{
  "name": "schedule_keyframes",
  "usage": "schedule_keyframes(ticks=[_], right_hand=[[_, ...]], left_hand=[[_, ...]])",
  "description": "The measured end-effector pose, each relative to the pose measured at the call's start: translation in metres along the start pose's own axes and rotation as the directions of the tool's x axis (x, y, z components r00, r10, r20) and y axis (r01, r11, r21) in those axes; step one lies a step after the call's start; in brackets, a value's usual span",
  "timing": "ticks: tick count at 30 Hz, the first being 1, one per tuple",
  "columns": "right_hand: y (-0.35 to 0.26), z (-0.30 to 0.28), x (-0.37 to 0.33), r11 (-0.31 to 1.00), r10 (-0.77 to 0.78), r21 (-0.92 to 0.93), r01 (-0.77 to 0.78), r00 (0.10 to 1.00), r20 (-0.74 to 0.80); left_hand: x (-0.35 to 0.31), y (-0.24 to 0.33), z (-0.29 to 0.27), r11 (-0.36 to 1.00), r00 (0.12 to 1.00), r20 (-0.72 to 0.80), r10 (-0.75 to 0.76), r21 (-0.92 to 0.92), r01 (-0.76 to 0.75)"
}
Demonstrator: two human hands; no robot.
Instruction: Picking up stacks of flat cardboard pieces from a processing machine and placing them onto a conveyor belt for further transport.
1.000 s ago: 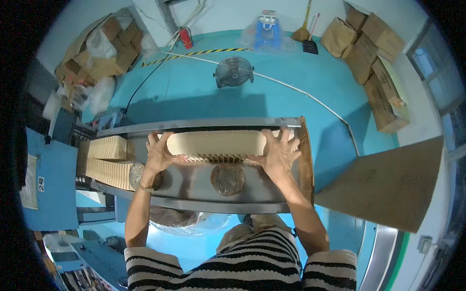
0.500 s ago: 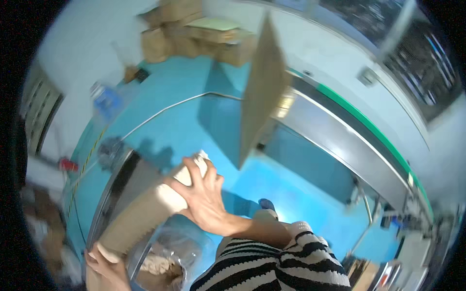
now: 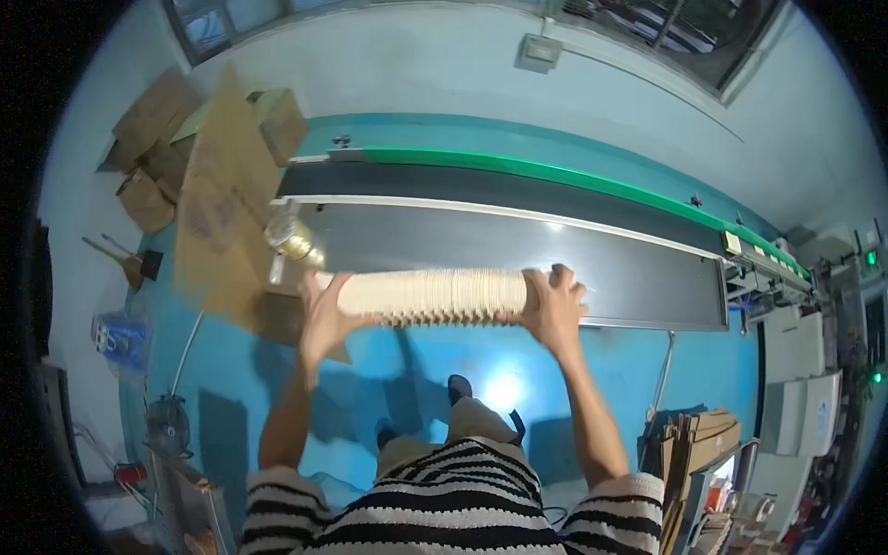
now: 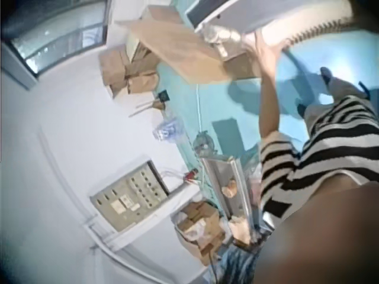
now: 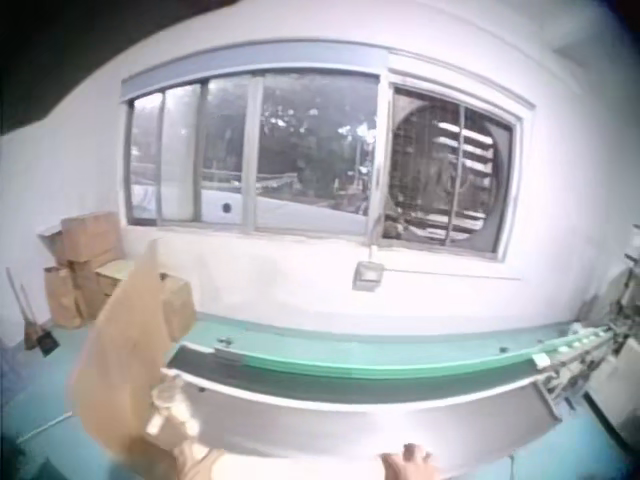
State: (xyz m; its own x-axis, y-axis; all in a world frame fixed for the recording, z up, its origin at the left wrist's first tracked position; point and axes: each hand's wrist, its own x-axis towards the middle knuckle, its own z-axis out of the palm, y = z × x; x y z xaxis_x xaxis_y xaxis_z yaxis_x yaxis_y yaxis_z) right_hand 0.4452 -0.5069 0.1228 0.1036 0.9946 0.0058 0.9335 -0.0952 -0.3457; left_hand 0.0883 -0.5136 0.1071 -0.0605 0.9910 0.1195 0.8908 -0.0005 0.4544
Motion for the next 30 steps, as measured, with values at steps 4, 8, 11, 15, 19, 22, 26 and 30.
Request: schedule_keyframes(ticks=[4,8,11,15,19,22,26,30], right_hand=[[0.139,0.013,0.191,0.976,0.179,-0.189,-0.108,0.893,0.413],[0.245,0.016,0.240,0.817,0.234,0.335,-0.470,0.800,0.552],[0.287,0.030,0.242,0.479,0.299,0.770,-0.421,0.903,0.308],[0.219,0.062,0.239,0.554,0.097,0.827,-0.097,0.994,0.052],[0.143,0.076,0.281,0.614,0.219,0.768,-0.185,0.974,0.060],[0.130,0.088,0.322,0.662,0.357,0.651,-0.371,0.920,0.162],[0.109,0.108,0.369,0.563,0.331,0.740,-0.369,0.921,0.207],[0.118,0.118,0.403,0.218,0.380,0.848,-0.484,0.842,0.383]], left_hand=[[0.183,0.064,0.092,0.984,0.867,0.498,-0.003,0.155,-0.085],[0.254,-0.003,0.119,0.819,0.779,0.600,-0.183,-0.346,0.458],[0.297,-0.025,0.162,0.706,0.763,0.541,-0.355,-0.379,0.598],[0.251,0.026,0.170,0.811,0.983,0.126,-0.135,-0.556,0.183],[0.255,-0.032,0.162,0.996,0.995,-0.040,-0.088,-0.034,0.087],[0.288,-0.037,0.138,0.971,0.985,0.015,-0.170,0.173,0.165],[0.346,0.015,0.173,0.993,0.981,-0.158,-0.112,0.012,0.116],[0.423,0.181,0.223,0.818,0.864,0.015,0.504,-0.330,-0.472]])
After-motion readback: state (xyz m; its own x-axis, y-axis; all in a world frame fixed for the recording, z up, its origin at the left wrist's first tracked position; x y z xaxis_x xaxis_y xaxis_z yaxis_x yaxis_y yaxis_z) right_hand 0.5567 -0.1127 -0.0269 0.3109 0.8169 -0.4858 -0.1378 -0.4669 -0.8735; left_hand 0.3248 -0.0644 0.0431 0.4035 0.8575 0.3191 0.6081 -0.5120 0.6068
